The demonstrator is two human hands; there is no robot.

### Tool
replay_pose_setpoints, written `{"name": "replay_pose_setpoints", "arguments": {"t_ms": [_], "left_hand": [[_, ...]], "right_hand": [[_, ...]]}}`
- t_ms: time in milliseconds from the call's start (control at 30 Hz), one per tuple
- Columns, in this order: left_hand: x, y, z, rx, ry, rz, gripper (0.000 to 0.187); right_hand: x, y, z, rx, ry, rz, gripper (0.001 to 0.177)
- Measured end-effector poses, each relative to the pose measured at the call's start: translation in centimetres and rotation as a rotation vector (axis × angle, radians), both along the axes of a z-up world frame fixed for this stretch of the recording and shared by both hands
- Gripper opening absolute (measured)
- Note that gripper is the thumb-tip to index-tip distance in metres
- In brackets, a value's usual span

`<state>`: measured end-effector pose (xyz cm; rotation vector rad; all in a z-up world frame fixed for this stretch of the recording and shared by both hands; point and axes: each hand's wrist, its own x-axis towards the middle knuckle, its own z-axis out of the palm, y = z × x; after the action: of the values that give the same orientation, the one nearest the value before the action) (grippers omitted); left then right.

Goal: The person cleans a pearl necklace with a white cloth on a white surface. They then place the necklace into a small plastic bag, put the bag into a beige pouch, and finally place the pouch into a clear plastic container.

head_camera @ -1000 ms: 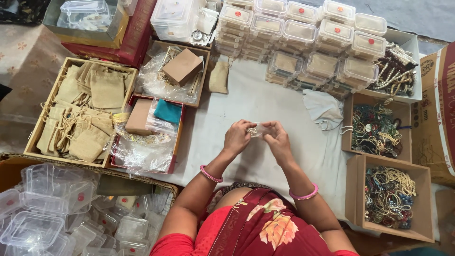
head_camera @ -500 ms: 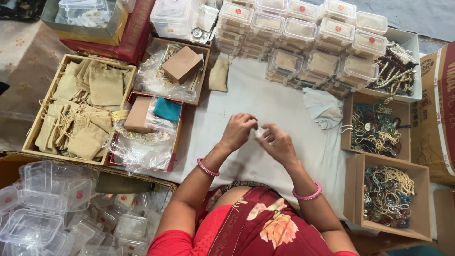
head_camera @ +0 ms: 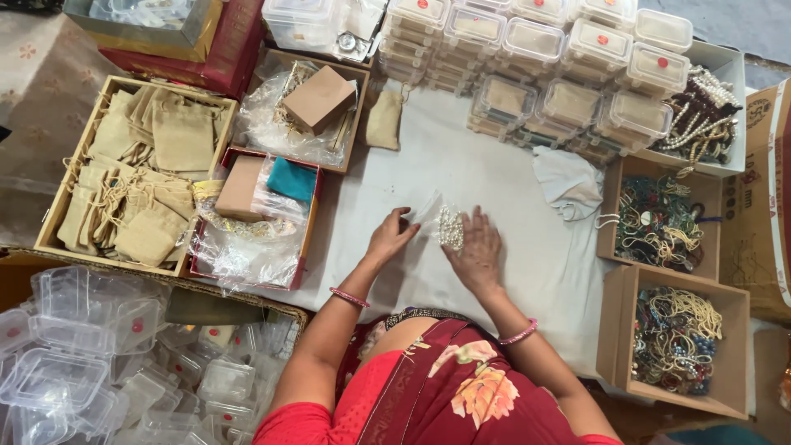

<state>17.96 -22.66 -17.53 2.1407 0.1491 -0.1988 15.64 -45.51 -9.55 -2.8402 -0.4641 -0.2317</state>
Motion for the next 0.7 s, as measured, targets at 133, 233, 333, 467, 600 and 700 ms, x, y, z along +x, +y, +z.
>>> {"name": "replay_pose_setpoints", "arguments": {"t_ms": [133, 233, 333, 467, 600, 700], "left_hand": [[-0.5, -1.9, 2.7, -0.197, 0.05, -0.022, 0.066], [-0.6, -3.1, 4.6, -0.49, 0.059, -0.074, 0.068], [-0.6, -3.6, 5.2, -0.589, -0.1, -0.065, 0.07], [0.3, -3.2, 3.3, -0.432, -0.167, 0.133, 0.079], [1.2, -3.7, 1.1, -0.234, 0.185, 0.153, 0.085], [0.7, -4.8, 1.9, -0.16, 0.116, 0.067, 0.081]], "right_hand": [[0.3, 1.9, -2.1, 0.098, -0.096, 0.159, 0.096], [1.9, 2.5, -3.4, 0.18, -0.089, 0.145, 0.087], [4.1, 1.3, -5.0, 0.534, 0.419, -0.289, 0.028], [5.2, -0.1, -2.9, 1.083, 0.491, -0.068, 0.024], [3.2, 1.9, -0.2, 0.654, 0.323, 0.116, 0.055], [1.2, 2.9, -0.7, 0.456, -0.068, 0.119, 0.082]]}}
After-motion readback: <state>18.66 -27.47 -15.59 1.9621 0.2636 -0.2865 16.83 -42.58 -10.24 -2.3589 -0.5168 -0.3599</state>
